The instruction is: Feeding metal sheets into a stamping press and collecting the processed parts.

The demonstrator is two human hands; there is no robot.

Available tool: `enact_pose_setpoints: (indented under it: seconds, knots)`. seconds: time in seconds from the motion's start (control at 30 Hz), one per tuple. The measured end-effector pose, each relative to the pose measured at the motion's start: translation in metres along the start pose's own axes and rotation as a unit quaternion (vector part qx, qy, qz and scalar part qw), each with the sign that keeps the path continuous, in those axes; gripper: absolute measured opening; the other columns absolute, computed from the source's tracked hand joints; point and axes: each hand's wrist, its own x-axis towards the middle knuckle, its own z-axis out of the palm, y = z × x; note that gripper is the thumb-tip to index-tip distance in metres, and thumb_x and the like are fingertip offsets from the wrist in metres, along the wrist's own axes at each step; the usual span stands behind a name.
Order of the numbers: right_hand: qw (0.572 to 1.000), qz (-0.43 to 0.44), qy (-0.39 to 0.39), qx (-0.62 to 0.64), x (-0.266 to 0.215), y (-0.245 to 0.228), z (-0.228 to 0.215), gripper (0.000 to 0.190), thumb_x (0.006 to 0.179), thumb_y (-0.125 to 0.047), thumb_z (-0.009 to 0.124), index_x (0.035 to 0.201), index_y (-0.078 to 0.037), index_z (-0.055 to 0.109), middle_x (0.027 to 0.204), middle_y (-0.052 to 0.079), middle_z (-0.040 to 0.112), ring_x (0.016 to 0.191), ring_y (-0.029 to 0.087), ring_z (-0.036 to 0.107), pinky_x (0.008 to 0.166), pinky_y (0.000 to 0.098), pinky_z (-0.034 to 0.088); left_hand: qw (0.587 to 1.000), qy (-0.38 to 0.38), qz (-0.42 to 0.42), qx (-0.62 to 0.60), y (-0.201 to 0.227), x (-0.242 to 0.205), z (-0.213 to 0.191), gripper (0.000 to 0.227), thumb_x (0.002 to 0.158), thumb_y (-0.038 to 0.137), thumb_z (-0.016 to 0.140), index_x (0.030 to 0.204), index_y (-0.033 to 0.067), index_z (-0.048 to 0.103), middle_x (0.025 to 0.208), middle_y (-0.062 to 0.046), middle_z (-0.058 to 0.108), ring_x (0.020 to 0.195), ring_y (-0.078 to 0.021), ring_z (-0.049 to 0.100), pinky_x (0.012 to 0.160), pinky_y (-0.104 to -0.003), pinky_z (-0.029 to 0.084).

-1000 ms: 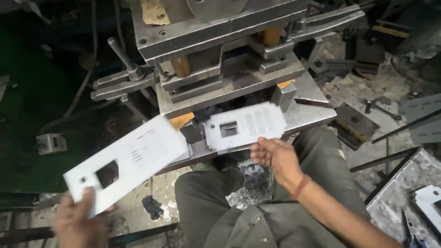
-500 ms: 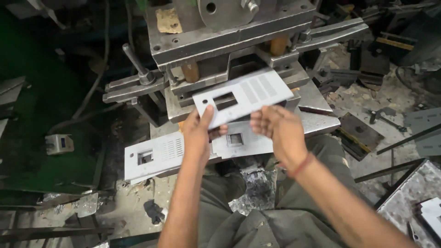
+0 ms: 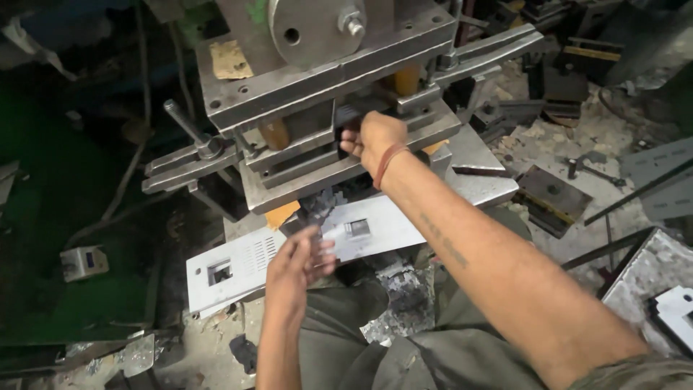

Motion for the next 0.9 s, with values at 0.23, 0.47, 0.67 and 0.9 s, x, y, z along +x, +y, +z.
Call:
enact_pose_setpoints:
  seconds: [0.23, 0.47, 0.67, 0.9]
  knots:
    - [0.998, -0.018, -0.015, -0.06, -0.013, -0.001, -0.003, 0.028, 0.092, -0.006, 0.038, 0.089, 0.011, 0.061, 0.065, 0.02, 0.07, 0.047, 0.027, 0.072, 0.041, 0.0339, 0.067, 0.994, 0.105, 0.017, 0.028, -0.004, -0.04, -0.044, 0.041, 0.101, 0.014, 0.058, 0.137, -0.0035, 0.06, 0.108, -0.027, 0.073, 0.089, -0.0348, 0.072, 0.087, -0.052, 0.059]
    - [0.995, -0.011, -0.083, -0.048, -0.007, 0.004, -0.01, 0.025, 0.096, -0.003, 0.042, 0.095, 0.003, 0.067, 0.067, 0.014, 0.064, 0.049, 0.02, 0.06, 0.036, 0.0341, 0.054, 0.851, 0.28, 0.331, 0.297, 0.0, -0.003, -0.168, 0.021, 0.097, 0.005, 0.064, 0.115, -0.0059, 0.067, 0.101, -0.013, 0.073, 0.092, -0.0203, 0.069, 0.089, -0.03, 0.053]
    - [0.996, -0.028, -0.05, -0.069, -0.038, -0.007, -0.01, 0.034, 0.092, 0.001, 0.036, 0.096, 0.0, 0.069, 0.071, 0.01, 0.068, 0.049, 0.015, 0.058, 0.044, 0.0284, 0.054, 0.813, 0.302, -0.058, 0.495, 0.006, 0.025, -0.221, 0.067, 0.087, 0.058, 0.07, 0.123, 0.0018, 0.07, 0.11, -0.017, 0.075, 0.1, -0.0341, 0.071, 0.09, -0.041, 0.054]
    - [0.996, -0.011, -0.071, -0.057, -0.024, -0.005, -0.011, 0.034, 0.092, -0.002, 0.034, 0.105, 0.002, 0.066, 0.08, 0.015, 0.069, 0.052, 0.018, 0.061, 0.042, 0.0294, 0.054, 0.743, 0.326, -0.012, 0.585, 0.056, -0.007, -0.209, 0.067, 0.089, 0.059, 0.07, 0.123, 0.0014, 0.071, 0.107, -0.018, 0.076, 0.093, -0.0348, 0.072, 0.083, -0.043, 0.055]
